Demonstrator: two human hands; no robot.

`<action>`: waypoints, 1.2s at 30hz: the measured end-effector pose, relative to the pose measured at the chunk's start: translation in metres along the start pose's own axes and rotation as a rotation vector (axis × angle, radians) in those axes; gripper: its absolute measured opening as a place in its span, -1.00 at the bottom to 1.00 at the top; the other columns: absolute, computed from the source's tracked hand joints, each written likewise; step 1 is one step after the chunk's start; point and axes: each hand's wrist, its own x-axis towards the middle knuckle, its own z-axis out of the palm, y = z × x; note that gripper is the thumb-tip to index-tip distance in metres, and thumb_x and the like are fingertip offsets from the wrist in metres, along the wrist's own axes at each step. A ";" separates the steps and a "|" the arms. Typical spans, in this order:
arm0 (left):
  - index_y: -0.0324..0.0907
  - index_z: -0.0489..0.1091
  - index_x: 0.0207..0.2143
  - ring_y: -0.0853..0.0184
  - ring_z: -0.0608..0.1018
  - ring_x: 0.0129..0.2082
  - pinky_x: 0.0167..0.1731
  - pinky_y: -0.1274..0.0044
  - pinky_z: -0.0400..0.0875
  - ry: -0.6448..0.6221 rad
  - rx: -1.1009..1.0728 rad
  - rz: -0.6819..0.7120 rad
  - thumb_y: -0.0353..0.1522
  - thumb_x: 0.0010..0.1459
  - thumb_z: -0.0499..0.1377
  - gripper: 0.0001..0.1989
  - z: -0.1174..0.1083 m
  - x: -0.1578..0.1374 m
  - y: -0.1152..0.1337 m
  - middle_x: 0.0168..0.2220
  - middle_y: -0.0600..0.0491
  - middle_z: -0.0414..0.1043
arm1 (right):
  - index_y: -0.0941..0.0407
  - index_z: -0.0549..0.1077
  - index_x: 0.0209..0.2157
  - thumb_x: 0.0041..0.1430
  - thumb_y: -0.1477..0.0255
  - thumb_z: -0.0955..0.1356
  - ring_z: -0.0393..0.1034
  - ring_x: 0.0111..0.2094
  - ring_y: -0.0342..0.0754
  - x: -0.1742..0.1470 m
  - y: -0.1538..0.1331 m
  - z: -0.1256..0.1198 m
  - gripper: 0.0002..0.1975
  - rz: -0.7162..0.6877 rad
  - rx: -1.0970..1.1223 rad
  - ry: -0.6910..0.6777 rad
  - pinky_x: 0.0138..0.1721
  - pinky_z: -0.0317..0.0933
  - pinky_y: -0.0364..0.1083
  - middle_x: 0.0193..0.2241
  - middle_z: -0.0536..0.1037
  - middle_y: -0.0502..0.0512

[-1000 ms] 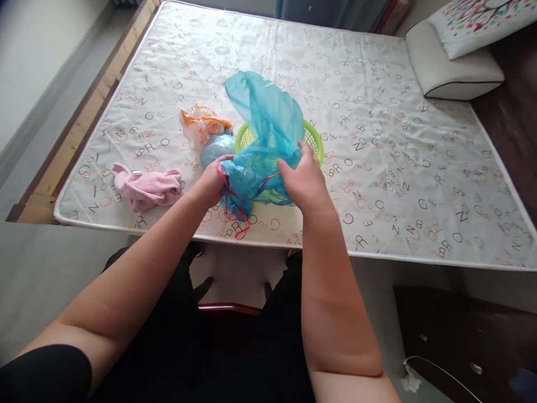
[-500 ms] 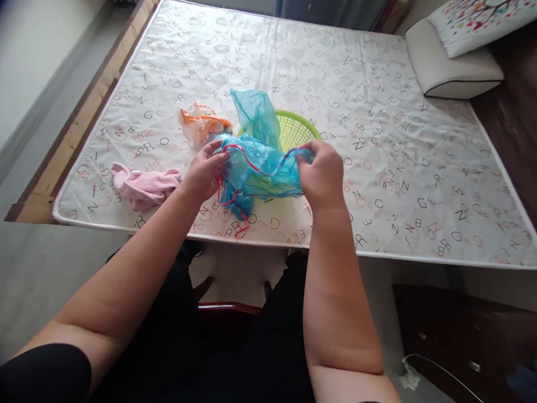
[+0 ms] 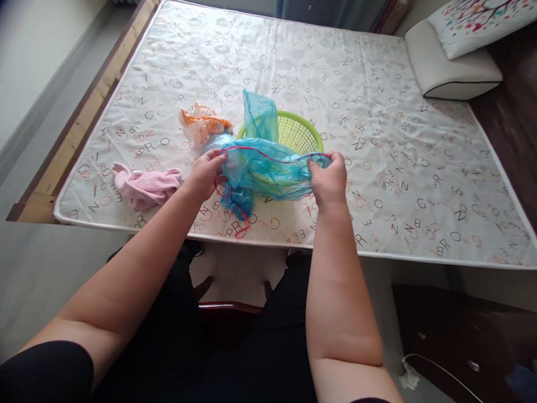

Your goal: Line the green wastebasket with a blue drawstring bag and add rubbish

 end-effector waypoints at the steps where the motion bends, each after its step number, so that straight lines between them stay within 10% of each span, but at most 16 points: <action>1: -0.10 0.48 -0.02 0.30 0.62 -0.26 -0.38 0.54 0.49 -0.031 0.018 0.027 -0.28 0.22 0.35 -0.71 0.000 -0.002 0.000 -0.10 0.00 0.56 | 0.05 0.38 -0.18 0.13 0.39 0.48 0.46 -0.21 0.02 -0.001 -0.003 0.000 -0.72 -0.009 -0.031 -0.017 -0.06 0.39 0.07 -0.24 0.52 0.04; 8: -0.12 0.57 -0.23 0.28 0.59 -0.21 -0.21 0.53 0.49 -0.115 0.195 0.239 -0.21 0.24 0.40 -0.81 -0.002 -0.005 -0.001 -0.27 0.03 0.56 | 0.03 0.40 -0.37 0.09 0.47 0.46 0.40 -0.31 0.05 -0.006 -0.017 -0.014 -0.85 -0.030 -0.158 -0.053 -0.08 0.35 0.11 -0.37 0.51 0.07; 15: -0.14 0.46 -0.39 0.39 0.40 -0.49 -0.44 0.58 0.37 -0.035 0.258 0.155 -0.24 0.30 0.30 -0.77 -0.006 0.000 0.002 -0.48 0.11 0.31 | 0.02 0.31 -0.42 0.07 0.53 0.39 0.39 -0.19 0.09 -0.002 -0.003 -0.009 -0.83 -0.053 -0.251 0.049 0.06 0.34 0.13 -0.32 0.46 0.11; 24: -0.14 0.24 -0.62 0.38 0.16 -0.53 -0.52 0.53 0.09 0.044 0.545 0.341 -0.28 0.34 0.24 -0.54 -0.010 -0.009 0.016 -0.61 0.14 0.05 | 0.05 0.29 -0.55 0.05 0.54 0.38 0.11 -0.49 -0.11 -0.009 -0.024 -0.020 -0.79 -0.032 -0.227 -0.111 -0.32 0.21 0.01 -0.58 0.24 -0.07; 33: -0.13 0.17 -0.67 0.39 0.15 -0.55 -0.51 0.49 0.07 0.043 0.769 0.278 -0.35 0.28 0.25 -0.52 -0.028 -0.011 0.040 -0.63 0.14 0.01 | 0.06 0.54 -0.49 -0.01 0.40 0.49 0.36 -0.56 -0.05 -0.012 -0.004 -0.033 -0.92 0.184 -0.136 -0.787 -0.53 0.31 -0.03 -0.57 0.50 0.07; 36: -0.15 0.29 -0.58 0.39 0.27 -0.51 -0.44 0.52 0.20 0.101 0.728 0.335 -0.38 0.24 0.26 -0.66 -0.031 -0.008 0.037 -0.57 0.14 0.18 | 0.06 0.58 -0.43 0.12 0.30 0.52 0.40 -0.54 -0.05 -0.011 0.002 -0.031 -0.85 0.183 -0.097 -0.796 -0.54 0.34 -0.06 -0.53 0.55 0.10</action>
